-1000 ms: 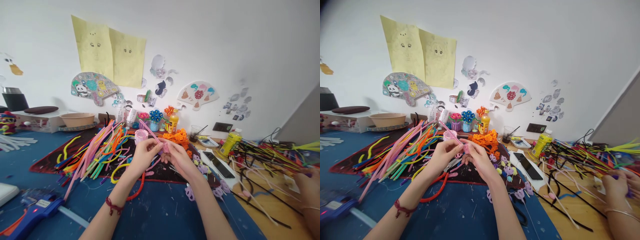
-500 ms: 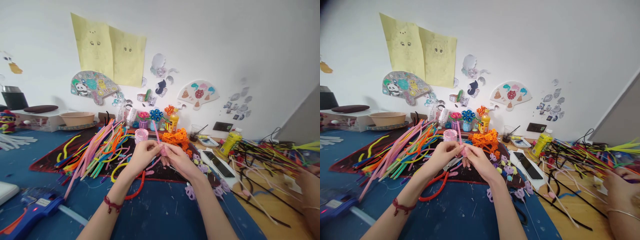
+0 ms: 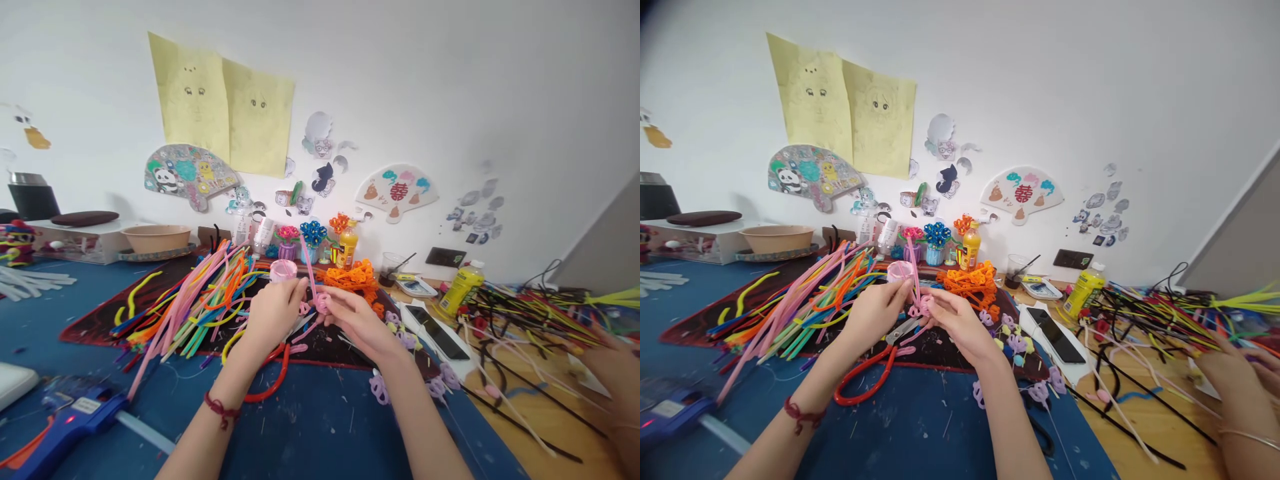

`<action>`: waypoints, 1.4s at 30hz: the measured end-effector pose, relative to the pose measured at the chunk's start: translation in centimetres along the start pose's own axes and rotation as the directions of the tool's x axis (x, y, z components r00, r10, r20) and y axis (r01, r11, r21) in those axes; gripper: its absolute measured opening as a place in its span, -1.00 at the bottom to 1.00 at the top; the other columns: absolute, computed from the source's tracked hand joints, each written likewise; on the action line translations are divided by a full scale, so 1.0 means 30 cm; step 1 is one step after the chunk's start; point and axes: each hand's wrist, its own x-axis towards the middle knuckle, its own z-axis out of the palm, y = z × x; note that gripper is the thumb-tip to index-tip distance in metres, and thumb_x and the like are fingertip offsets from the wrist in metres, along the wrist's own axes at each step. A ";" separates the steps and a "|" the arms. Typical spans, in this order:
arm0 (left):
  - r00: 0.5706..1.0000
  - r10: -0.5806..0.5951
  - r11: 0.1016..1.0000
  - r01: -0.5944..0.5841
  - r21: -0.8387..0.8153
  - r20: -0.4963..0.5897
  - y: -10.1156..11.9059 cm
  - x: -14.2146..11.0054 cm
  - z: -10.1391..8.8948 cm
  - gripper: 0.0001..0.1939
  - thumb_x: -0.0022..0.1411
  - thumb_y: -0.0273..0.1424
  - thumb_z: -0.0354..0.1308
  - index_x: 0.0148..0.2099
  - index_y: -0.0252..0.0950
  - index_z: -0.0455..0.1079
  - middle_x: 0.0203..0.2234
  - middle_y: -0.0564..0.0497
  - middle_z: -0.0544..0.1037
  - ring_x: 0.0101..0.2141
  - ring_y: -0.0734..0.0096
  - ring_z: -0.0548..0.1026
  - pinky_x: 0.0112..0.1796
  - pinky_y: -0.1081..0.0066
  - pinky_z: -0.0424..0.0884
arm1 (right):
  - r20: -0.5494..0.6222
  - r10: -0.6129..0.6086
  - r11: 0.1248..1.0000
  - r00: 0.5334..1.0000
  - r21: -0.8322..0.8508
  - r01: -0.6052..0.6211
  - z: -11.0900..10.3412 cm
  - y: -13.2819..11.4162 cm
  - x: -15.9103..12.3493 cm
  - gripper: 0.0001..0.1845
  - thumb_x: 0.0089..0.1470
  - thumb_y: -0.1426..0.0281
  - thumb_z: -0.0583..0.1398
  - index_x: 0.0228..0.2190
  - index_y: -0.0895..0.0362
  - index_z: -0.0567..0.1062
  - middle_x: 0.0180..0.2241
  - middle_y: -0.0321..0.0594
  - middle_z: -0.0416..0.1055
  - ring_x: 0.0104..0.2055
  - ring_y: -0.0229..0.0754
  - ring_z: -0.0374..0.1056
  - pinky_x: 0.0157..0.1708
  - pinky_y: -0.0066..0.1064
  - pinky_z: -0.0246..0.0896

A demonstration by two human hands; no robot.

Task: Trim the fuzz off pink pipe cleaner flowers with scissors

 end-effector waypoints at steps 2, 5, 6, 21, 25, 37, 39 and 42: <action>0.999 -0.034 0.992 0.030 0.119 0.032 -0.012 -0.006 -0.010 -0.55 0.32 -0.20 -0.24 -0.38 -0.24 0.41 -0.47 -0.09 0.53 -0.39 0.23 0.48 -0.41 0.39 0.20 | -0.070 -0.013 0.994 0.997 0.107 0.021 0.001 0.001 0.004 -0.63 0.01 0.32 0.31 -0.10 0.13 0.51 -0.27 -0.21 0.49 -0.28 -0.24 0.43 -0.18 -0.36 0.30; 0.988 -0.043 0.968 0.005 0.250 0.147 -0.035 -0.021 -0.022 -0.71 0.22 -0.26 -0.05 -0.38 -0.26 0.43 -0.38 -0.15 0.56 -0.31 0.11 0.53 -0.37 0.32 0.28 | -0.158 -0.040 0.975 0.987 0.209 0.073 0.001 0.001 0.008 -0.68 -0.06 0.35 0.36 -0.20 0.14 0.52 -0.25 -0.20 0.51 -0.21 -0.16 0.47 -0.05 -0.26 0.31; 0.981 -0.045 0.959 -0.010 0.283 0.187 -0.041 -0.028 -0.025 -0.76 0.18 -0.27 0.01 -0.39 -0.26 0.44 -0.37 -0.15 0.57 -0.30 0.08 0.54 -0.36 0.30 0.31 | -0.178 -0.052 0.969 0.983 0.227 0.092 0.001 0.000 0.009 -0.69 -0.07 0.36 0.37 -0.23 0.14 0.52 -0.26 -0.21 0.51 -0.21 -0.14 0.48 -0.05 -0.25 0.32; 0.963 -0.010 0.809 -0.151 0.568 0.270 -0.033 -0.178 -0.039 -0.66 0.06 -0.35 0.26 -0.09 -0.37 0.46 -0.11 -0.26 0.52 -0.02 -0.15 0.39 -0.04 -0.01 0.25 | -0.217 -0.209 0.908 0.954 0.319 0.271 0.015 -0.023 0.022 -0.75 -0.09 0.31 0.38 -0.31 0.08 0.54 -0.21 -0.21 0.54 -0.27 -0.24 0.47 -0.21 -0.45 0.34; 0.973 0.076 0.745 -0.200 0.636 0.217 -0.030 -0.194 -0.049 -0.70 0.08 -0.27 0.23 -0.19 -0.38 0.51 -0.19 -0.26 0.52 -0.05 -0.15 0.37 0.00 -0.04 0.16 | -0.272 -0.193 0.902 0.943 0.329 0.279 -0.001 -0.031 0.017 -0.73 -0.13 0.29 0.40 -0.33 0.07 0.53 -0.22 -0.23 0.54 -0.29 -0.23 0.47 -0.21 -0.41 0.35; 0.944 0.039 0.758 -0.241 0.606 0.326 -0.031 -0.151 -0.084 -0.76 -0.05 -0.31 0.16 -0.37 -0.34 0.55 -0.34 -0.29 0.55 -0.17 -0.04 0.40 -0.15 0.12 0.23 | -0.407 -0.175 0.891 0.897 0.322 0.320 -0.040 -0.074 0.021 -0.72 -0.16 0.25 0.39 -0.37 0.06 0.51 -0.30 -0.26 0.53 -0.38 -0.25 0.42 -0.18 -0.34 0.34; 0.951 0.044 0.766 -0.230 0.601 0.308 -0.021 -0.161 -0.111 -0.70 -0.01 -0.22 0.14 -0.36 -0.34 0.55 -0.35 -0.28 0.55 -0.15 -0.05 0.39 -0.11 0.11 0.21 | -0.423 -0.160 0.885 0.892 0.338 0.319 -0.040 -0.085 0.021 -0.72 -0.17 0.25 0.39 -0.37 0.06 0.51 -0.30 -0.28 0.52 -0.37 -0.26 0.42 -0.18 -0.35 0.34; 0.968 0.050 0.780 -0.192 0.596 0.247 0.000 -0.185 -0.156 -0.67 0.04 -0.18 0.10 -0.31 -0.32 0.53 -0.29 -0.26 0.54 -0.10 -0.05 0.35 -0.03 0.09 0.16 | -0.416 -0.163 0.878 0.895 0.352 0.324 -0.025 -0.104 -0.001 -0.73 -0.16 0.27 0.39 -0.38 0.07 0.51 -0.34 -0.30 0.50 -0.36 -0.27 0.41 -0.17 -0.36 0.34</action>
